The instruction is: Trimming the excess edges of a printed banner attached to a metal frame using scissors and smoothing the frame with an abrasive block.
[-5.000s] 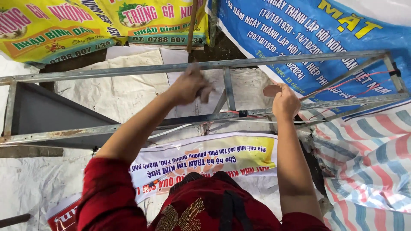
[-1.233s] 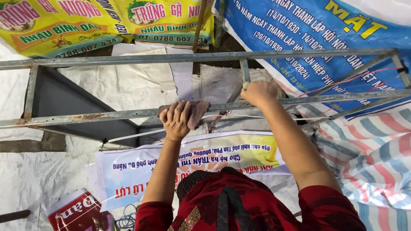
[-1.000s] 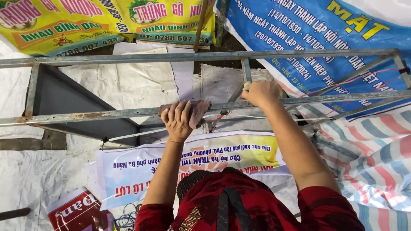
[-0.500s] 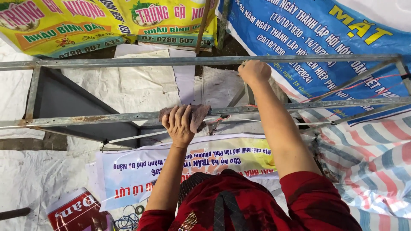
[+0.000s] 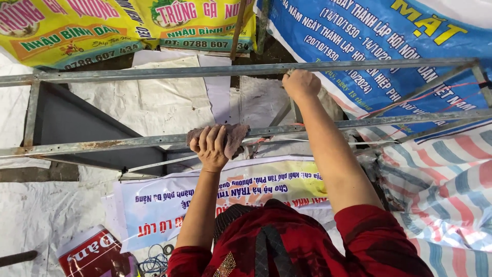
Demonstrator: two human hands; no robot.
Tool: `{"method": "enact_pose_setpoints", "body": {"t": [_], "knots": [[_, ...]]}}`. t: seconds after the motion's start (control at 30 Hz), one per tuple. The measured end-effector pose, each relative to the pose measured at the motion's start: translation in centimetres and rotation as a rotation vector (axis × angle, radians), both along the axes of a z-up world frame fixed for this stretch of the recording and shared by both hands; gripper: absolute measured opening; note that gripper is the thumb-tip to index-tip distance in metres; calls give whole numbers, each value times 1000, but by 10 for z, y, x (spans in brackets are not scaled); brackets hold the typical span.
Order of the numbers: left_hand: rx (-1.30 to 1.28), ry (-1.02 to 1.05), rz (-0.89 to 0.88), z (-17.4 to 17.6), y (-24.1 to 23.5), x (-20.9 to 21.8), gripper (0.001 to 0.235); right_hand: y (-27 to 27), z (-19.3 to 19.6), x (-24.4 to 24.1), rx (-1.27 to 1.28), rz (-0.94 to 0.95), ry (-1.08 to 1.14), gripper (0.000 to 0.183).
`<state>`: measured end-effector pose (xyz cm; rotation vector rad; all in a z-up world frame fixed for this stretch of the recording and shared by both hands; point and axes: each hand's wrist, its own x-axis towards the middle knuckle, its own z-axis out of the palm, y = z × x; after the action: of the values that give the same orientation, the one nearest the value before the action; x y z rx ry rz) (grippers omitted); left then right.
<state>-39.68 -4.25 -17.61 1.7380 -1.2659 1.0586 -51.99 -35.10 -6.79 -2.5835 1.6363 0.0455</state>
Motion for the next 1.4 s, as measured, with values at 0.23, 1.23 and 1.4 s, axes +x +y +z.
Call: {"method": "enact_pose_setpoints", "body": {"t": [0.23, 1.23, 1.4], "knots": [[-20, -36, -3, -1, -1, 0, 38, 20, 9, -23, 89, 29, 9, 54], [-10, -53, -8, -4, -3, 8, 42, 108, 76, -69, 333, 115, 76, 56], [5, 7, 6, 0, 0, 1, 39, 104, 79, -67, 353, 90, 59, 62]]}}
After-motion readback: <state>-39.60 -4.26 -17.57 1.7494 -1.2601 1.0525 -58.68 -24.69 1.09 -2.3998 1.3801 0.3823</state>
